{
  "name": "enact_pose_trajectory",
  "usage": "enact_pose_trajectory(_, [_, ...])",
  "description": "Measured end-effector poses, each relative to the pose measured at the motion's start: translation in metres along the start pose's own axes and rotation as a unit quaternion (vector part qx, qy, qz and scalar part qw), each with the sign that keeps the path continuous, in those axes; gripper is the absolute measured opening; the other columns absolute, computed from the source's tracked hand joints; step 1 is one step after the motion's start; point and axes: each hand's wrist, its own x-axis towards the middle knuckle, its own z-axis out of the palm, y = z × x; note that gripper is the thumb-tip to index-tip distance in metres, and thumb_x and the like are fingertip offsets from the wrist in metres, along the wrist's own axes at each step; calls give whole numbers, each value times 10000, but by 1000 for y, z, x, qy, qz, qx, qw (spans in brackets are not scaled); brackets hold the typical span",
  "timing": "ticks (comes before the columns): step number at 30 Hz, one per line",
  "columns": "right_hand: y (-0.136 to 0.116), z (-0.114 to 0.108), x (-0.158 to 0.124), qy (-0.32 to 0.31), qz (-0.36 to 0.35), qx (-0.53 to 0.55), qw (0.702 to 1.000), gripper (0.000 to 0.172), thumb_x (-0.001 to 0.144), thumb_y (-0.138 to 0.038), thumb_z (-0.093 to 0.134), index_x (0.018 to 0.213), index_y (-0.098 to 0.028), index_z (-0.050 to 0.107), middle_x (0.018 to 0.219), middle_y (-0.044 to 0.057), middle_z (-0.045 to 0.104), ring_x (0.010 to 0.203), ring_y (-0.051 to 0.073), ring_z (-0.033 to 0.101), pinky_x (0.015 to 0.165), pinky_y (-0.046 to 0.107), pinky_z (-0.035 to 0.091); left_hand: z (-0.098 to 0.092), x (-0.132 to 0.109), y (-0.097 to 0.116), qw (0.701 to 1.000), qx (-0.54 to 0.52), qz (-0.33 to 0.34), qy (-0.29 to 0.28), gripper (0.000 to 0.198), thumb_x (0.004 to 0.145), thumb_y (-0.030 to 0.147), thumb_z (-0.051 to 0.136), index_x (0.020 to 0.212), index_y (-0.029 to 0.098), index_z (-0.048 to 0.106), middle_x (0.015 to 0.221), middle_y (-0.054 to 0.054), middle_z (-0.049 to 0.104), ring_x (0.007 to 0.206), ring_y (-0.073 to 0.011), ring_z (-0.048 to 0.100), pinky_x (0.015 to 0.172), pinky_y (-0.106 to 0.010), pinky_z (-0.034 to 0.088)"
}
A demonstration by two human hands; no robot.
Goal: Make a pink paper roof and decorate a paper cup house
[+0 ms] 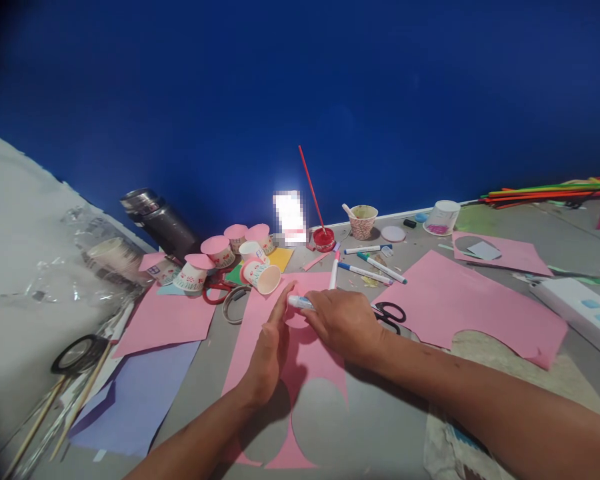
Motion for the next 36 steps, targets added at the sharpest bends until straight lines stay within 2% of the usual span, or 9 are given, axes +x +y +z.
enact_pose_trajectory(3, [-2, -4, 3, -41, 78, 27, 996, 422, 1103, -467, 438, 930, -194, 710, 765, 52, 745, 652, 190, 638, 614, 327, 257, 0, -2, -2, 994, 89, 63, -4, 657, 946, 640, 637, 1510, 306, 593, 1702, -59, 430, 1671, -311, 115, 1364, -429, 52])
enact_pose_trajectory(6, [-2, -8, 7, -76, 124, 55, 988, 429, 1105, -485, 423, 972, -207, 722, 811, 60, 765, 683, 197, 664, 613, 317, 279, 4, -1, -4, 991, 109, 75, -1, 638, 964, 635, 614, 1532, 350, 558, 1730, -18, 384, 1664, -295, 157, 1362, -419, 71])
enact_pose_trajectory(11, [-2, -13, 12, -90, 159, 95, 979, 455, 1104, -503, 411, 940, -208, 715, 824, 64, 772, 712, 202, 679, 631, 310, 322, 11, 11, 7, 998, -30, 25, 40, 666, 922, 724, 614, 1414, 276, 637, 1629, -73, 515, 1580, -306, 367, 1288, -413, 319])
enact_pose_trajectory(15, [-3, -9, 9, -89, 97, 75, 988, 427, 1106, -485, 430, 981, -198, 719, 849, 63, 783, 713, 201, 675, 632, 314, 307, 8, 24, 22, 986, -124, -82, 76, 676, 960, 758, 503, 1289, 200, 697, 1415, -126, 673, 1371, -282, 601, 1161, -395, 468])
enact_pose_trajectory(18, [-2, -3, 4, -72, 0, 7, 997, 384, 1105, -424, 449, 1053, -170, 732, 864, 94, 776, 732, 215, 665, 622, 332, 267, 6, 29, 26, 972, -176, -150, 36, 669, 1000, 736, 423, 1223, 176, 712, 1218, -147, 751, 1090, -284, 731, 1025, -484, 556])
enact_pose_trajectory(21, [1, 1, 1, -62, -47, -26, 997, 381, 1110, -410, 444, 1091, -161, 731, 850, 103, 759, 723, 214, 645, 615, 341, 244, 6, 29, 26, 963, -199, -183, 6, 662, 997, 725, 444, 1184, 155, 724, 1125, -155, 773, 929, -277, 751, 945, -525, 583])
enact_pose_trajectory(27, [2, -2, 2, -84, -59, 30, 994, 296, 1090, -349, 486, 1068, -172, 722, 918, 83, 793, 769, 211, 667, 644, 327, 267, 5, 29, 28, 959, -190, -208, 26, 576, 1028, 658, 447, 1234, 182, 698, 1157, -145, 770, 881, -266, 758, 848, -511, 621])
enact_pose_trajectory(32, [0, -4, 2, -75, 7, 29, 997, 396, 1073, -441, 492, 872, -188, 721, 766, 49, 768, 642, 174, 609, 623, 324, 231, 5, 30, 28, 967, -163, -193, 21, 491, 1027, 584, 521, 1116, 149, 729, 1086, -142, 773, 892, -271, 756, 876, -535, 629])
enact_pose_trajectory(36, [1, -3, 1, -65, 17, 36, 997, 404, 1044, -451, 511, 818, -179, 708, 708, 52, 739, 597, 160, 573, 610, 324, 223, 5, 31, 26, 974, -139, -175, 33, 408, 1032, 504, 548, 1122, 152, 735, 1038, -123, 776, 857, -248, 748, 870, -503, 637])
